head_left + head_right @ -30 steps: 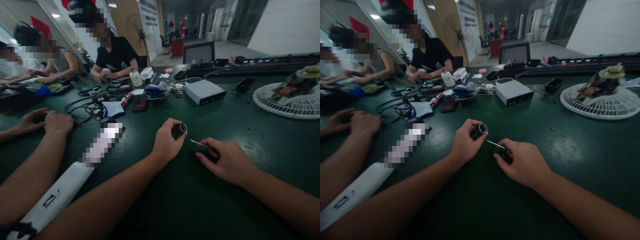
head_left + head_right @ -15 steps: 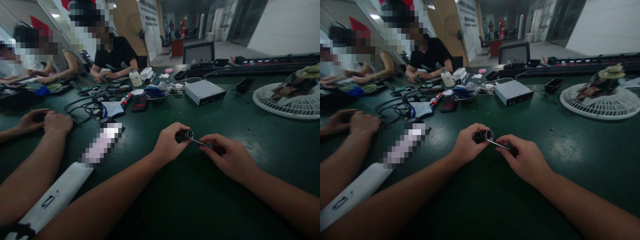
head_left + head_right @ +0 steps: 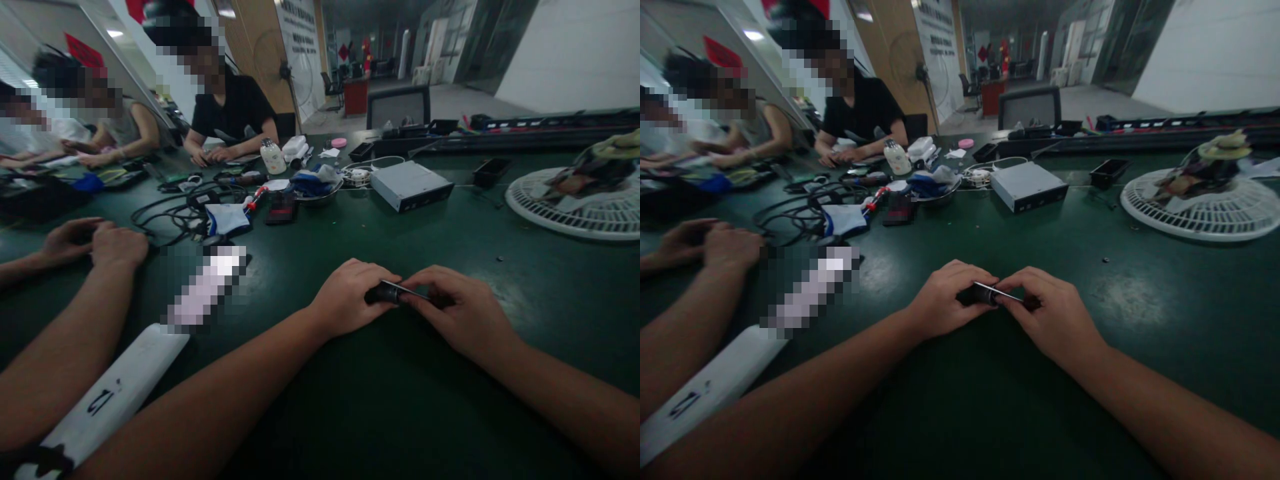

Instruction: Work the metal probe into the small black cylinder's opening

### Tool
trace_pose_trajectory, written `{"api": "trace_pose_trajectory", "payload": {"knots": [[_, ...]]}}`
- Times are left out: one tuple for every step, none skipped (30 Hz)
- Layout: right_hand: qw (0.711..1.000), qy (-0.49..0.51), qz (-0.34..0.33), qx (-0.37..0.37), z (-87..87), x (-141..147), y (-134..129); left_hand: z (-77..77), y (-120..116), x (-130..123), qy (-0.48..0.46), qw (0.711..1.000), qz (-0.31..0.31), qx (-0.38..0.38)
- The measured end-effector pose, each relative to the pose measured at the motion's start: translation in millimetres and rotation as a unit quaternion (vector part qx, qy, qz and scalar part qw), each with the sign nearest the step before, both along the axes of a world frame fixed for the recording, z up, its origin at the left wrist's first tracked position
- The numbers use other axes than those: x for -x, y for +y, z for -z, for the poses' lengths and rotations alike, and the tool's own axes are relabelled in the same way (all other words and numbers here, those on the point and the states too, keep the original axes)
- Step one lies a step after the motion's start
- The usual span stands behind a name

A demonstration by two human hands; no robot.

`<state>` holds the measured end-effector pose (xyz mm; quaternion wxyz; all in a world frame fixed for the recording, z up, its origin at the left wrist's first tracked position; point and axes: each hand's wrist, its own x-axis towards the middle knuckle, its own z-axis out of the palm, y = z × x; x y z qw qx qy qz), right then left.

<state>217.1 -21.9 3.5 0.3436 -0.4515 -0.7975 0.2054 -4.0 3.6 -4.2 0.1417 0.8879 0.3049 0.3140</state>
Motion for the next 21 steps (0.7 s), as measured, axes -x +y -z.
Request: {"api": "trace_pose_trajectory", "payload": {"knots": [[1.000, -0.001, 0.007, 0.002, 0.1, 0.0, 0.2, -0.2, 0.1, 0.0, 0.001, 1.000, 0.007, -0.001], [1.000, -0.001, 0.010, 0.004, 0.0, 0.0, 0.5, -0.6, 0.1, 0.0, 0.000, 1.000, 0.013, 0.000], [1.000, 0.001, 0.008, 0.005, -0.2, -0.2, 0.8, -1.0, 0.1, 0.0, 0.000, 1.000, 0.021, 0.001], [1.000, 0.005, 0.002, 0.005, -0.4, -0.4, 1.3, -1.4, 0.1, 0.1, -0.001, 1.000, 0.027, 0.003], [1.000, 0.010, -0.005, 0.006, -0.7, -0.6, 1.8, -1.9, 0.1, 0.2, -0.001, 1.000, 0.031, 0.005], [1.000, 0.014, -0.011, 0.007, -0.9, -0.9, 2.2, -2.3, 0.1, 0.3, -0.001, 0.999, 0.034, 0.006], [1.000, 0.017, -0.016, 0.009, -1.1, -1.3, 2.6, -2.8, 0.0, 0.4, -0.001, 0.999, 0.036, 0.007], [1.000, 0.018, -0.020, 0.011, -1.1, -1.6, 2.9, -3.2, -0.1, 0.5, 0.000, 0.999, 0.036, 0.007], [0.999, 0.019, -0.023, 0.012, -1.0, -1.9, 3.0, -3.7, -0.2, 0.6, 0.001, 0.999, 0.035, 0.008], [0.999, 0.020, -0.026, 0.012, -0.8, -2.0, 3.0, -4.1, -0.3, 0.6, 0.002, 0.999, 0.034, 0.008], [0.999, 0.021, -0.024, 0.014, -0.4, -2.0, 2.9, -4.5, -0.4, 0.5, 0.004, 0.999, 0.036, 0.009], [0.999, 0.022, -0.019, 0.017, 0.0, -1.9, 2.7, -5.0, -0.6, 0.3, 0.008, 0.999, 0.040, 0.010], [0.999, 0.022, -0.011, 0.023, 0.5, -1.6, 2.2, -5.5, -0.9, 0.0, 0.013, 0.999, 0.045, 0.011], [0.999, 0.022, -0.003, 0.033, 1.0, -1.2, 1.7, -5.9, -1.3, -0.4, 0.018, 0.999, 0.050, 0.012], [0.999, 0.022, 0.002, 0.045, 1.3, -0.7, 1.0, -6.4, -1.7, -0.8, 0.023, 0.998, 0.053, 0.012], [0.998, 0.023, 0.004, 0.056, 1.4, -0.2, 0.3, -6.9, -2.2, -1.2, 0.025, 0.998, 0.054, 0.013], [0.998, 0.026, 0.003, 0.065, 1.3, 0.3, -0.4, -7.3, -2.7, -1.6, 0.026, 0.998, 0.049, 0.015], [0.997, 0.030, 0.000, 0.072, 1.0, 0.7, -1.0, -7.6, -3.1, -2.0, 0.023, 0.999, 0.041, 0.016], [0.997, 0.036, -0.001, 0.074, 0.5, 1.0, -1.5, -7.7, -3.4, -2.2, 0.018, 0.999, 0.028, 0.016], [0.997, 0.042, 0.002, 0.072, -0.1, 1.1, -1.8, -7.5, -3.5, -2.3, 0.011, 1.000, 0.011, 0.014], [0.997, 0.046, 0.007, 0.067, -0.7, 1.2, -2.0, -7.1, -3.3, -2.3, 0.001, 1.000, -0.011, 0.010]]}}
